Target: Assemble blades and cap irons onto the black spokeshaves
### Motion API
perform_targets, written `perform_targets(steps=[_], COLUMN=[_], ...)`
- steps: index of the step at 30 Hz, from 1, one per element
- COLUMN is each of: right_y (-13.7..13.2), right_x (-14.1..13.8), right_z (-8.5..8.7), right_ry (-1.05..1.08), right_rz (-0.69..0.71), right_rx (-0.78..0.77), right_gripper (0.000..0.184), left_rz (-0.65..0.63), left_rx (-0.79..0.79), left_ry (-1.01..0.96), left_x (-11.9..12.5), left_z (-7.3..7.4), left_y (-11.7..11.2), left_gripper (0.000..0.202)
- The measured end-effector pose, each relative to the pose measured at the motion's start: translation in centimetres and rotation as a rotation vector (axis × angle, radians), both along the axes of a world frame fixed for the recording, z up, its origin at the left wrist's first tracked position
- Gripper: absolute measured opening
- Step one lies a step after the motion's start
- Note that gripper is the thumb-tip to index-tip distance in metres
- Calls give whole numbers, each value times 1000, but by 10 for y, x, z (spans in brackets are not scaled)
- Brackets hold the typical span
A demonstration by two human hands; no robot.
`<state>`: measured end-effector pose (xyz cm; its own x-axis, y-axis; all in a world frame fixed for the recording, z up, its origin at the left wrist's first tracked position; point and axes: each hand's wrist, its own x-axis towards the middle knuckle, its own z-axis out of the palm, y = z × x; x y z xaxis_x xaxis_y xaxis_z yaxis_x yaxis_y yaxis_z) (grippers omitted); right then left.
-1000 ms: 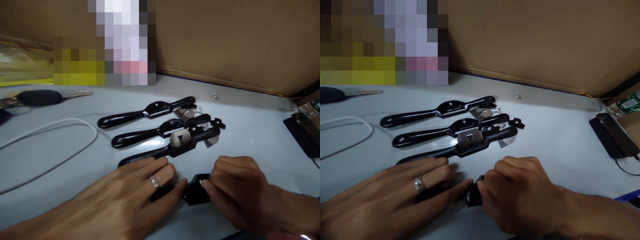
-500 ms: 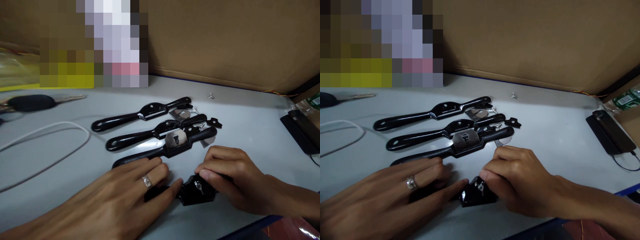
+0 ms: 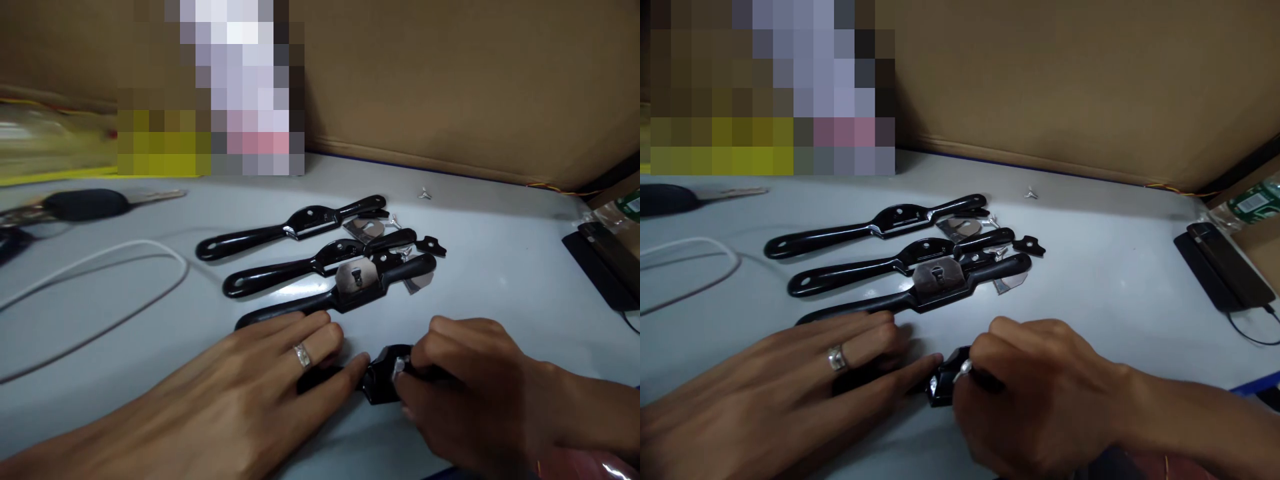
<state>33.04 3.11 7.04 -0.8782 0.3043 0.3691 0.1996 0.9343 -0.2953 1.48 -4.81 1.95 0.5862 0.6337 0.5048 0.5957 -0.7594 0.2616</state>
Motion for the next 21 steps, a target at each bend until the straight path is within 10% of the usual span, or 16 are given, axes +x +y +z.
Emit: perform_targets(steps=[21], right_y=[-4], right_x=[-4], right_z=[1], right_ry=[44], right_rz=[-54], right_rx=[110], right_gripper=[28], left_rz=[6], left_rx=[20], left_ry=[-12], left_x=[1], left_z=[0], left_y=[1], left_gripper=[50])
